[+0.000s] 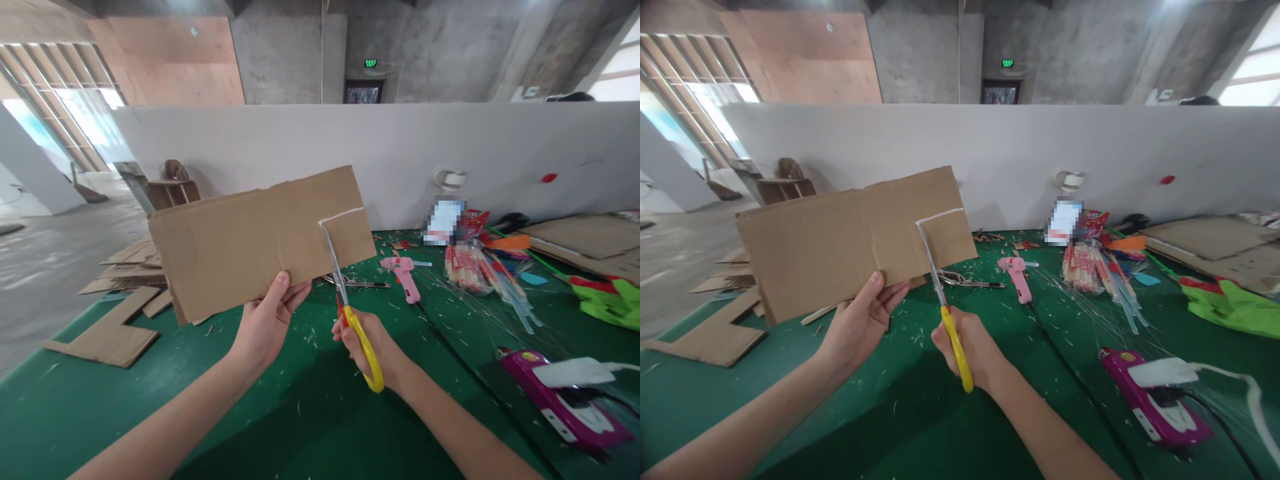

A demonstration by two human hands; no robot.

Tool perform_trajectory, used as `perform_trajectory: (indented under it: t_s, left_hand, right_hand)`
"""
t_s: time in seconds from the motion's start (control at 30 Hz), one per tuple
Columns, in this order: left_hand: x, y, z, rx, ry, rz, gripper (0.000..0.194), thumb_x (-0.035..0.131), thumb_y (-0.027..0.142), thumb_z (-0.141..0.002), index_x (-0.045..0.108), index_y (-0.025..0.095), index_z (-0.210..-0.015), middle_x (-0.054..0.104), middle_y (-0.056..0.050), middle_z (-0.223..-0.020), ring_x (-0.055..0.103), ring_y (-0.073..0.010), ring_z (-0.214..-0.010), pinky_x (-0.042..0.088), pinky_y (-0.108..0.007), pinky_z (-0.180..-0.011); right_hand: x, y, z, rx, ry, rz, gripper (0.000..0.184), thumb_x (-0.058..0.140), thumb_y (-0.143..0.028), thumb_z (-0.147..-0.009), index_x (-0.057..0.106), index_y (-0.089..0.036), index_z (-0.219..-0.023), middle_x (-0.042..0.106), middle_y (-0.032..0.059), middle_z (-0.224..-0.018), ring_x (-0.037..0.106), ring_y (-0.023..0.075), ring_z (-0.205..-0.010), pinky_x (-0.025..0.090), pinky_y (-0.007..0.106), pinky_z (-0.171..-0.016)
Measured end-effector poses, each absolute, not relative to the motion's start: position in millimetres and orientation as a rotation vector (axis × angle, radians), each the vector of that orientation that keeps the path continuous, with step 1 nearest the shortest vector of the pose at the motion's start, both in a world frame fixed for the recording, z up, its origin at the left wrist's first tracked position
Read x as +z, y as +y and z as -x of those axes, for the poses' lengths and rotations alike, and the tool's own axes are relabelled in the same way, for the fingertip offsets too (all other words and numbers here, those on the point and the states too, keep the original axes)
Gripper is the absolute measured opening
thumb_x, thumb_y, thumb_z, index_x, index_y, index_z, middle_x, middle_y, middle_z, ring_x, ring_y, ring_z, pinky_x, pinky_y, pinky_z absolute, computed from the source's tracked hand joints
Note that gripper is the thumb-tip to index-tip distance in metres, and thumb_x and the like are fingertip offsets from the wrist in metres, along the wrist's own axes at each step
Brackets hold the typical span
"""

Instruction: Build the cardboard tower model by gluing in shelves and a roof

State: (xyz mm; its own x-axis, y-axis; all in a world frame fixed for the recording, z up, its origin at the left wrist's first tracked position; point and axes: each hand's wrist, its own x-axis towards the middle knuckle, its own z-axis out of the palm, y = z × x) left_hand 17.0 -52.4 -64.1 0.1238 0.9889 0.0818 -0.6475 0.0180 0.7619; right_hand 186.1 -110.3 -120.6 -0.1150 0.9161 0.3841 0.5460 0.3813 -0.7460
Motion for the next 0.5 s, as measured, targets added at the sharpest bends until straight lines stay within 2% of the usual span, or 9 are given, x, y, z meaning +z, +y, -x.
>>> perform_trajectory:
  t_s: [0.13, 0.33, 0.5]
  left_hand:
    - [-64.7, -51.4, -15.2, 1.359, 0.575, -0.825, 0.023, 0.082, 0.031, -0.069, 0.072, 0.014, -0.081, 0.077, -0.006, -0.085, 0.073, -0.0185, -0.083, 0.057, -0.035, -0.092]
    - [-65.9, -53.4, -16.7, 1.402, 0.596, -0.851, 0.028, 0.083, 0.029, -0.067, 0.072, 0.012, -0.085, 0.076, -0.005, -0.086, 0.072, -0.0173, -0.081, 0.058, -0.034, -0.088]
    - [-64.6, -53.1, -17.4, 1.501, 0.579, -0.895, 0.029, 0.080, 0.025, -0.070, 0.068, 0.019, -0.096, 0.075, -0.001, -0.097, 0.071, -0.0161, -0.088, 0.058, -0.033, -0.087]
  right_hand:
    - [-118.9, -111.1, -185.2, 0.568, -1.768, 1.276, 0.057, 0.028, -0.065, -0.094, 0.054, -0.018, -0.077, 0.059, 0.0065, -0.072, 0.053, 0.0130, -0.055, 0.039, 0.024, -0.046]
    - [-112.9, -112.6, -184.7, 0.597, -1.745, 1.294, 0.061, 0.023, -0.067, -0.094, 0.051, -0.019, -0.069, 0.053, 0.0043, -0.064, 0.049, 0.0123, -0.052, 0.037, 0.024, -0.045]
    - [-110.9, -115.2, -183.2, 0.699, -1.702, 1.249, 0.062, 0.023, -0.070, -0.092, 0.050, -0.019, -0.069, 0.055, 0.0052, -0.066, 0.048, 0.0119, -0.052, 0.037, 0.025, -0.045]
